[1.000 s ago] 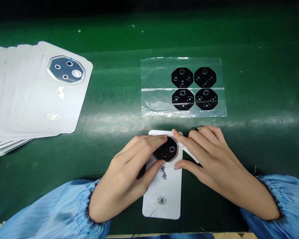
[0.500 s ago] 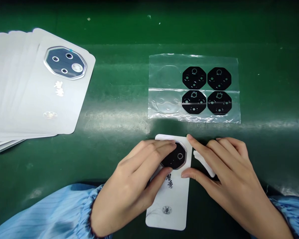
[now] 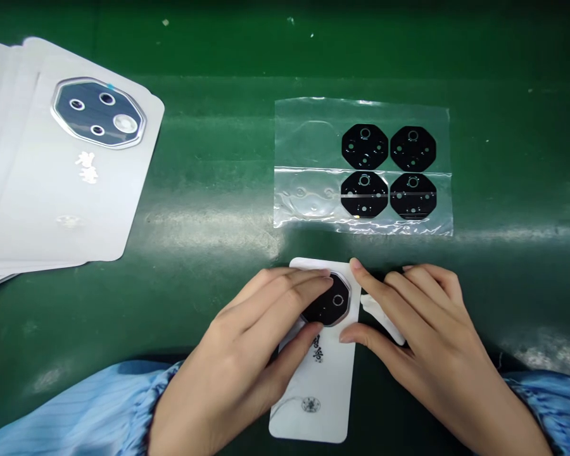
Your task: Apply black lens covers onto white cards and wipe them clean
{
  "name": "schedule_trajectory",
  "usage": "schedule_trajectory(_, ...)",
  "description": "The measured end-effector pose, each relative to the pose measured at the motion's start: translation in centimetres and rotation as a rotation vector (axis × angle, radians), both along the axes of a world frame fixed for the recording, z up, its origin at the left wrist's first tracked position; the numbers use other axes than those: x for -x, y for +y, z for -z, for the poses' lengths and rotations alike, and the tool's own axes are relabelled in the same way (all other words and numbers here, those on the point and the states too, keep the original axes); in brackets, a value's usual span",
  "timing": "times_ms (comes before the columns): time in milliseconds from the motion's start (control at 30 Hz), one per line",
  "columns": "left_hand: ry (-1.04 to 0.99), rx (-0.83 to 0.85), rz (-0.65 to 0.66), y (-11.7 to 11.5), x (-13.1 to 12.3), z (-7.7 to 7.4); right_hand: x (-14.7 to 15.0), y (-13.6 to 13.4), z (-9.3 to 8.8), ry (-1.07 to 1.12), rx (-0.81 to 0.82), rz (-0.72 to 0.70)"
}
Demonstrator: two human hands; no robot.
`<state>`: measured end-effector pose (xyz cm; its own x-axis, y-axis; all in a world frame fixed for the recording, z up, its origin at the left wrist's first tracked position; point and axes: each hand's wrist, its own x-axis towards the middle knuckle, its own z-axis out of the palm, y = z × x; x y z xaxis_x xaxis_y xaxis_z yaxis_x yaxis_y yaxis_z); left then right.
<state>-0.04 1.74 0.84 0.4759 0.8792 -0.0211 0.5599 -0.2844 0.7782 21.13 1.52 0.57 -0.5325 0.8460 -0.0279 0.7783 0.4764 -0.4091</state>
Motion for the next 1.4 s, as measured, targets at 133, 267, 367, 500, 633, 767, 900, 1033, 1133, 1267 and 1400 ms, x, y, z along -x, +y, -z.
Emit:
schedule_trajectory(133, 0.002, -0.054, 0.039, 0.1, 0.0, -0.1, 0.0, -0.1, -0.1, -0.011, -0.015, -0.012)
schedule_trajectory(267, 0.023, -0.061, 0.04, 0.0, 0.1, -0.1, -0.1, -0.1, -0.2, -0.013, -0.011, -0.019)
schedule_trajectory(367, 0.007, -0.061, 0.031, -0.1, 0.1, 0.1, -0.1, -0.1, -0.2, -0.018, -0.01, -0.025)
schedule_trajectory(500, 0.003, -0.052, 0.0, -0.4, 0.1, 0.4, 0.0, -0.1, -0.1, -0.027, -0.007, -0.027)
schedule_trajectory(633, 0.011, -0.073, -0.019, -0.6, 0.0, 0.4, 0.0, 0.0, -0.1, -0.023, -0.004, -0.032)
schedule_trajectory(767, 0.011, -0.089, -0.022, -0.7, 0.0, 0.4, 0.0, 0.0, -0.2, -0.022, -0.01, -0.032)
schedule_trajectory(900, 0.023, -0.086, -0.024, -0.7, 0.0, 0.5, -0.1, 0.0, -0.1, -0.038, -0.003, -0.046)
schedule_trajectory(1033, 0.031, -0.067, -0.043, -0.7, 0.0, 0.5, 0.0, 0.0, -0.1, -0.041, -0.019, -0.048)
schedule_trajectory(1133, 0.041, -0.068, -0.058, -0.8, -0.1, 0.5, 0.1, 0.0, 0.0, -0.037, -0.01, -0.034)
schedule_trajectory(1267, 0.058, -0.058, -0.053, -0.9, 0.0, 0.5, 0.2, 0.1, -0.1, -0.016, 0.008, -0.009)
schedule_trajectory(1400, 0.082, -0.044, -0.061, -1.0, 0.1, 0.6, 0.2, 0.1, -0.1, 0.005, 0.012, 0.014)
